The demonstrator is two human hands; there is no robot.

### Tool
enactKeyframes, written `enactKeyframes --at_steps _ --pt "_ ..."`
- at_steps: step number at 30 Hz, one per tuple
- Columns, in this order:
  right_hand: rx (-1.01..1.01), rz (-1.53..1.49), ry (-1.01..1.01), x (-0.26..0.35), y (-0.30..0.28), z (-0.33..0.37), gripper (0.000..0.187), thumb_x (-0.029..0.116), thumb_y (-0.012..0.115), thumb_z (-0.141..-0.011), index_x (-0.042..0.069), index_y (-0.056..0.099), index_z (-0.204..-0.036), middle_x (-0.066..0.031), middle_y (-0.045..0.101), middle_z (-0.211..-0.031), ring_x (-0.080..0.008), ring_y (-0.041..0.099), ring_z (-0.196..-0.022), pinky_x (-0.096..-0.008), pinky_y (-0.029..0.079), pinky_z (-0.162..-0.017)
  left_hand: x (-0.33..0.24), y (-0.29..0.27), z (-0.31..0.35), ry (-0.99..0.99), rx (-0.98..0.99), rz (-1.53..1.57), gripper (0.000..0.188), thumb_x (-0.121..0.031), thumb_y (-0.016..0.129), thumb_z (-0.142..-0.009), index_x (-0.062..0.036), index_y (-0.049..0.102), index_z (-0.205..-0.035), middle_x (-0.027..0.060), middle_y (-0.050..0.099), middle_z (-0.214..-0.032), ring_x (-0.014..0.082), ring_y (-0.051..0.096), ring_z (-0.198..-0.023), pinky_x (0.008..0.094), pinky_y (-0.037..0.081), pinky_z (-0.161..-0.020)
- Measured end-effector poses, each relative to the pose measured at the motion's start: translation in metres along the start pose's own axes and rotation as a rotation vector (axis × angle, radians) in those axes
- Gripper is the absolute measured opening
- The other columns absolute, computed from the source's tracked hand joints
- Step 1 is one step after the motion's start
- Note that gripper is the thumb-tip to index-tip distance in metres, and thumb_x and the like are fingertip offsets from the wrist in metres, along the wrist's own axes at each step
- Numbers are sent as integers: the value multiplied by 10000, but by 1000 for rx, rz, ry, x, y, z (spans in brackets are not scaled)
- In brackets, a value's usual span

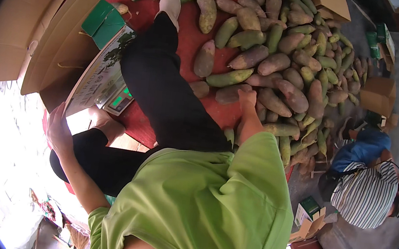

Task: The recorder sorts green radishes into a cardboard box on a scale and then moves the full box to a stack.

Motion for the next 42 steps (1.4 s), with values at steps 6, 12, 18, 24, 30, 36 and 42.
enactKeyframes --at_steps 6,12,18,24,30,36,42 --pt "225 -410 511 36 6 54 720 440 789 -722 156 449 -1290 -123 473 -1212 -318 503 -1051 -539 465 -813 2 -8 7 -45 -32 -101 387 31 595 -760 -155 685 -1088 36 668 -1048 244 640 -962 348 521 -809" --pt "230 -552 667 32 28 56 746 397 836 -666 129 481 -1266 -133 440 -1272 -339 466 -1062 -523 477 -807 -6 -15 4 -111 6 -91 375 32 608 -749 -141 676 -1075 31 661 -1047 248 625 -975 356 499 -832" --pt "259 -553 701 19 24 46 810 356 839 -652 150 399 -1300 -160 405 -1265 -349 437 -1109 -505 440 -885 -3 -12 2 -67 -6 -75 322 -18 611 -745 -131 677 -1040 19 664 -1023 212 629 -969 354 492 -827" --pt "255 -257 381 32 7 77 731 273 850 -632 139 462 -1237 -129 510 -1122 -338 544 -891 -469 463 -621 -3 -18 6 -74 7 -105 305 -50 583 -757 -136 672 -1036 13 659 -1025 208 624 -974 362 490 -836" --pt "247 -202 -154 75 -23 84 801 118 855 -607 18 430 -1279 -152 514 -1198 -279 534 -1026 -428 470 -841 -1 -18 3 -52 34 -55 297 -94 585 -754 -113 661 -1041 29 650 -1033 238 619 -974 370 491 -852" --pt "404 -254 -691 231 -60 158 772 -1 805 -623 1 414 -1290 -136 540 -1195 -242 532 -1092 -347 458 -907 3 -21 6 -71 35 -29 288 -118 567 -767 -113 663 -1039 24 649 -1012 225 616 -971 360 484 -863" --pt "433 -210 -1185 380 -96 275 785 20 782 -652 28 386 -1330 -130 496 -1263 -233 522 -1128 -370 447 -952 5 -19 5 -73 28 10 280 -130 547 -780 -116 661 -1035 13 650 -1016 214 614 -977 356 478 -865"
Point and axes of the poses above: each hand's wrist, its own z-axis away from the middle knuckle, its own y-axis out of the palm, x = y × z, the point moved 2 cm from there along -z, towards the middle knuckle
